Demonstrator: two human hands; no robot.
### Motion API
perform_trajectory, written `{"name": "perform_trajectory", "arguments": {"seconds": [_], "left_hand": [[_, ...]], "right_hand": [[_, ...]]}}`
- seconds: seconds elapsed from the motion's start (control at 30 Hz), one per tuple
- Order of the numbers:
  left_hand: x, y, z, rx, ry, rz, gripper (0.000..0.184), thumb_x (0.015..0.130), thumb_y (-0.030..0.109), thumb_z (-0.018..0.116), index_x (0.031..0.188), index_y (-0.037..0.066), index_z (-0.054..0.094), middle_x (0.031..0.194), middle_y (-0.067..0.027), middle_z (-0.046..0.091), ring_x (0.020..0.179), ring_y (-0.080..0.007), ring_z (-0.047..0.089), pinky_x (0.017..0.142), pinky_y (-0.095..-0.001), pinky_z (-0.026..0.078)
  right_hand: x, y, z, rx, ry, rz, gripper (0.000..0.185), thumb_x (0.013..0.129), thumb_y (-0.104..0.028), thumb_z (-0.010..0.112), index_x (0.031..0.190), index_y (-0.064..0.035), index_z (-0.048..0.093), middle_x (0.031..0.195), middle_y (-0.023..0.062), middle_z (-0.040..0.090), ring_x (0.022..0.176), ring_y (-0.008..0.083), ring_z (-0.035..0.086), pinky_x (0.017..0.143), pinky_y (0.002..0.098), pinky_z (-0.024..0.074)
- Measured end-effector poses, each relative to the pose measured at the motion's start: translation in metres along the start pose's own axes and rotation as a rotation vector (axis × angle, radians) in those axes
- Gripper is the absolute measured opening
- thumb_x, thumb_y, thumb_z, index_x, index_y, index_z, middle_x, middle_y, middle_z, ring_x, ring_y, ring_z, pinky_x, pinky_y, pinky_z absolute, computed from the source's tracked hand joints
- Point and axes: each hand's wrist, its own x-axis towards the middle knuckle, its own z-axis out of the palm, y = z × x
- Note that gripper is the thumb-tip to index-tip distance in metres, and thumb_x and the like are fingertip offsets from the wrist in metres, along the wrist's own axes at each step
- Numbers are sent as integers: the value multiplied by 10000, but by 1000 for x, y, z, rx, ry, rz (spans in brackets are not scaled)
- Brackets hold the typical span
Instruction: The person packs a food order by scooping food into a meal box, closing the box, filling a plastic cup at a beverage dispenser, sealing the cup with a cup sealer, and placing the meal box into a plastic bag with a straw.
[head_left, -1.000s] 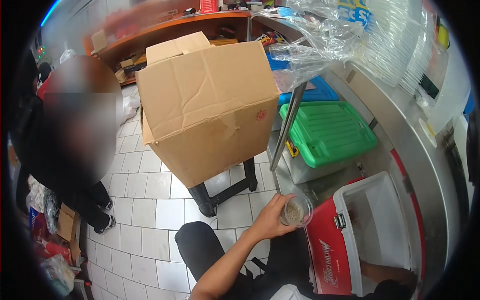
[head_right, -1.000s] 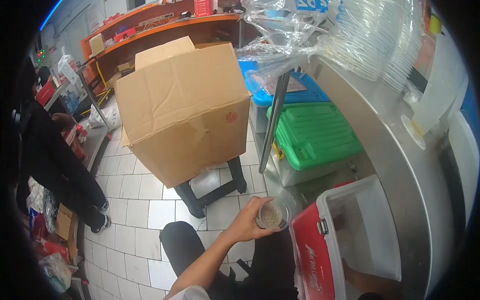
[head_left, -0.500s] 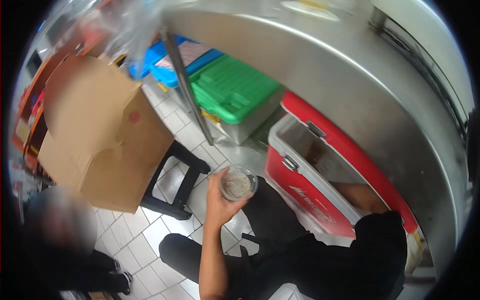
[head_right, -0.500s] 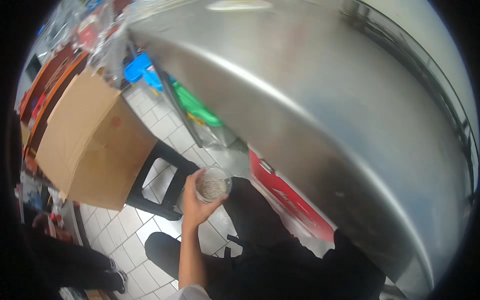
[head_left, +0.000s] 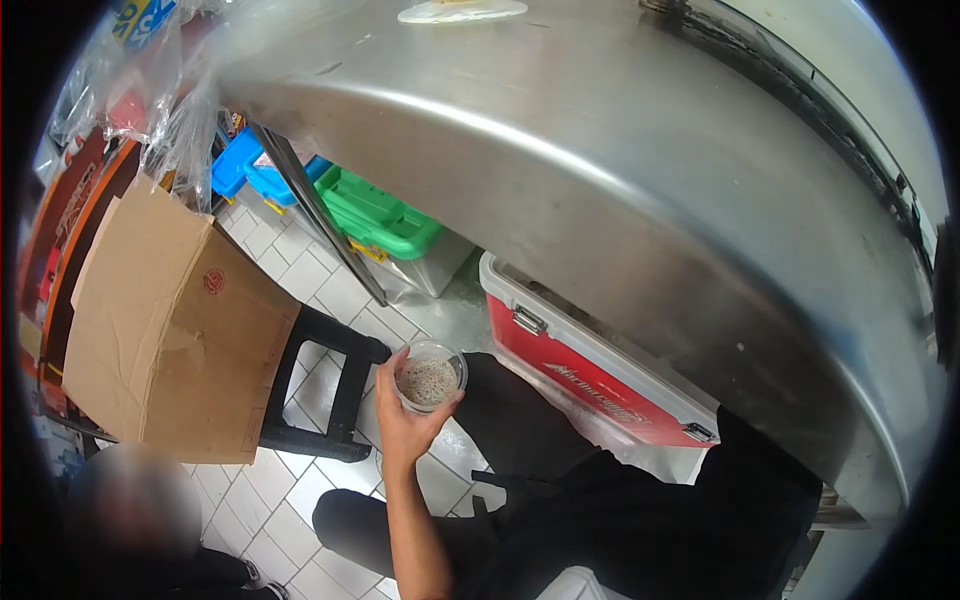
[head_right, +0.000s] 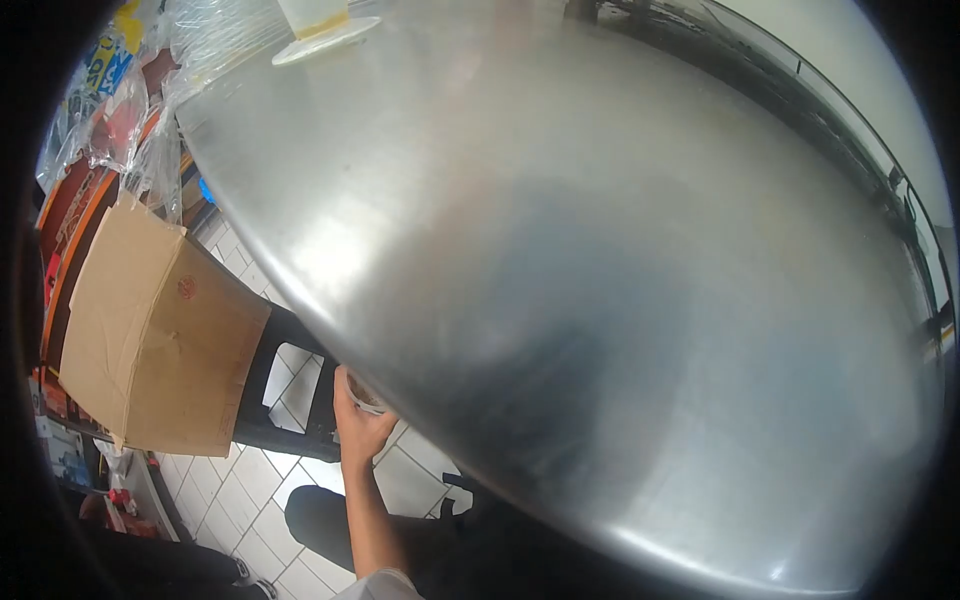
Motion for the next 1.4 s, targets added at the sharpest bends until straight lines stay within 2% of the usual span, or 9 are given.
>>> {"name": "perform_trajectory", "arguments": {"seconds": [0.37, 0.47, 0.93, 1.2, 1.37, 1.4], "left_hand": [[1, 19, 2, 66, -36, -37, 828, 581, 238, 909, 1262, -17, 514, 1085, -161, 573, 1024, -307, 596, 903, -397, 481], [2, 17, 5, 78, -25, 15, 824, 587, 251, 906, 1265, -10, 515, 1078, -162, 571, 1027, -316, 596, 904, -403, 483], [1, 17, 11, 94, -79, -29, 826, 600, 276, 902, 1283, 10, 521, 1088, -155, 563, 1017, -314, 588, 889, -402, 482], [0, 17, 12, 90, -83, -15, 820, 599, 269, 904, 1279, 15, 522, 1067, -149, 558, 1011, -317, 582, 884, -396, 479], [-5, 3, 12, 90, -112, 53, 819, 603, 266, 904, 1281, 15, 520, 1072, -150, 556, 1020, -319, 584, 890, -400, 479], [-2, 11, 13, 79, -112, 12, 822, 601, 265, 905, 1281, 13, 519, 1076, -152, 556, 1023, -319, 585, 892, -401, 480]], "right_hand": [[-35, 33, -40, 251, 65, 85, 269, 869, -182, 628, 1107, -59, 616, 808, 42, 618, 568, 126, 535, 503, 280, 430], [-48, 43, -52, 310, 79, 109, 263, 871, -182, 624, 1102, -56, 616, 804, 41, 616, 562, 124, 532, 499, 277, 427], [-125, 88, -116, 449, 178, 246, 239, 881, -181, 606, 1077, -43, 615, 786, 35, 607, 534, 116, 518, 477, 265, 412], [-136, 85, -145, 474, 217, 233, 227, 887, -180, 596, 1063, -36, 614, 776, 32, 602, 518, 111, 510, 465, 258, 404], [-115, 72, -143, 515, 211, 184, 221, 891, -179, 590, 1054, -32, 613, 769, 30, 598, 508, 108, 505, 458, 254, 398], [-110, 68, -141, 530, 205, 168, 220, 891, -179, 589, 1052, -31, 613, 768, 30, 598, 505, 108, 504, 456, 253, 397]]}}
